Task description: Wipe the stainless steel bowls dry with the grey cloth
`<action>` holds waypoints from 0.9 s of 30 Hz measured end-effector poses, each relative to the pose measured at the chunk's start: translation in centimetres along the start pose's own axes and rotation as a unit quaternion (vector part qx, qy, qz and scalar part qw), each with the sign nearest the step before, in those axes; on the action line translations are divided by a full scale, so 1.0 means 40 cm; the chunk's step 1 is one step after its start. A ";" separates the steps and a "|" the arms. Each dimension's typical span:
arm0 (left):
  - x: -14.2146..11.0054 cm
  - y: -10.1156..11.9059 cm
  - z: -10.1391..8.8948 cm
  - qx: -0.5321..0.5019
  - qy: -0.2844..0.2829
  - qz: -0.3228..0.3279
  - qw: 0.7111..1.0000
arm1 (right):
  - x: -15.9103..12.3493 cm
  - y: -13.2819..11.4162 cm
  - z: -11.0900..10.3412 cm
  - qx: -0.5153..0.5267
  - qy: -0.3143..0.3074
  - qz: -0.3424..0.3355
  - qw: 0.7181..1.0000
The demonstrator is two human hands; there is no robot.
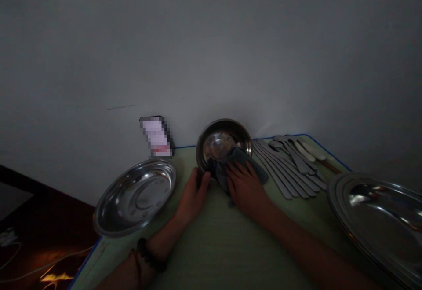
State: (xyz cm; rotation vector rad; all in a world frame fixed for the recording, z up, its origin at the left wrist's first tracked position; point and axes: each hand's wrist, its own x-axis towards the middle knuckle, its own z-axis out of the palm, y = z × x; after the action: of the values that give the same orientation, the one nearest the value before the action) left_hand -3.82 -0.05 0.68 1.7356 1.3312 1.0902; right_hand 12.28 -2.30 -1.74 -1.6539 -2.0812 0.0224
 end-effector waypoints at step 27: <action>-0.005 0.008 -0.017 -0.001 -0.011 0.006 1.000 | 0.002 0.003 -0.011 -0.015 0.000 0.016 1.000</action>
State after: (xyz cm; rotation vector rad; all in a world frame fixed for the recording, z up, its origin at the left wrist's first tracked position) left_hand -4.33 -0.29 1.21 1.7525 1.3079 1.0760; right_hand 12.53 -2.31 -1.37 -1.7055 -2.0641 0.0029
